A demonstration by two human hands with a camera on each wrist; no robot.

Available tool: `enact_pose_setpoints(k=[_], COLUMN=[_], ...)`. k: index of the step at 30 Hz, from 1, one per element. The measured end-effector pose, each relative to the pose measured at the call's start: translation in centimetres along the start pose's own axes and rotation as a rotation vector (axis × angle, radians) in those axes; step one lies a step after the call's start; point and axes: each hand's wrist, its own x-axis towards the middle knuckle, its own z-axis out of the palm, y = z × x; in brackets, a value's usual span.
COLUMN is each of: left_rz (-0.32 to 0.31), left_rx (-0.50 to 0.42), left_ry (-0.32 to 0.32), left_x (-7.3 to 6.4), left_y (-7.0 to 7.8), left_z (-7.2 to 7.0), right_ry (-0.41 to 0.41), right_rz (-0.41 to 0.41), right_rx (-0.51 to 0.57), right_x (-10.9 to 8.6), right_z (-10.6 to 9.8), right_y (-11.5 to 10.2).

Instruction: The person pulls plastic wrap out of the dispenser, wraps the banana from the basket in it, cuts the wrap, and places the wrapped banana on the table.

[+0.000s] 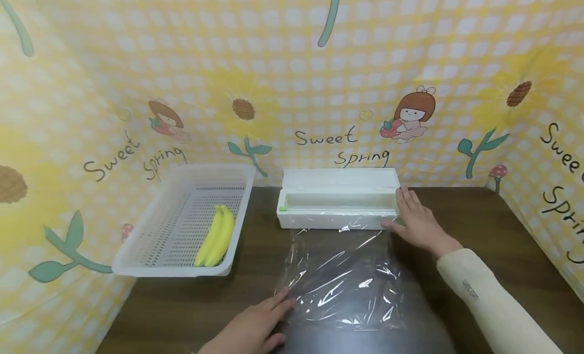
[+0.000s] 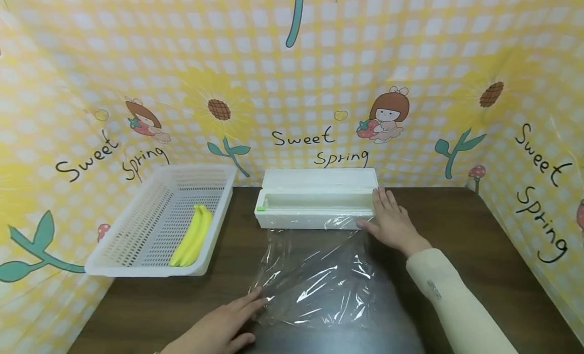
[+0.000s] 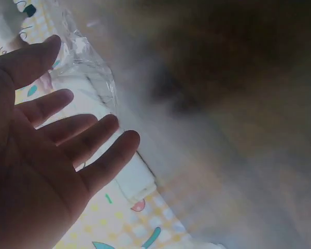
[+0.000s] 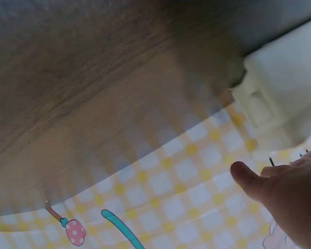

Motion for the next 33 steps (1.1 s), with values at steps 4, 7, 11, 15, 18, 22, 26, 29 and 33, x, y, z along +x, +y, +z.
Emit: enact_pose_setpoints(k=[4,7,11,15,18,22,26,29,33], left_rz=[0.019,0.016,0.006,-0.071,-0.182,-0.394,-0.58,-0.671,-0.795], left_rx=[-0.102,-0.139,-0.13,-0.174,-0.192,-0.095,0.006,0.008,-0.068], left_ry=[-0.016,0.024,0.204,0.378,0.373,0.206,-0.026,-0.179,-0.242], left_x=[-0.7,-1.4,-1.5,-0.1,1.2,2.9,4.4,5.0,5.7], left_y=[0.1,-0.2,-1.3,-3.9,-6.8,-10.6,-13.4,-14.1,-14.1], left_z=[-0.4,-1.7,-5.5,-10.4,-13.5,-15.9,-16.5,-16.4,-16.2], right_ry=[-0.012,-0.012,-0.011,0.01,0.03,0.043,0.041,0.034,0.028], right_rz=[0.012,0.019,0.031,0.042,0.042,0.04,0.038,0.047,0.057], right_rx=[-0.027,-0.067,-0.121,-0.133,-0.138,-0.129,-0.105,-0.089,-0.081], right_x=[0.7,0.8,0.9,1.0,1.1,1.1,1.1,1.1,1.1], right_z=[0.6,1.0,1.5,1.8,1.9,2.0,2.0,1.9,2.0], right_y=[0.8,0.9,0.8,0.8,0.8,0.7,0.7,0.7,0.6])
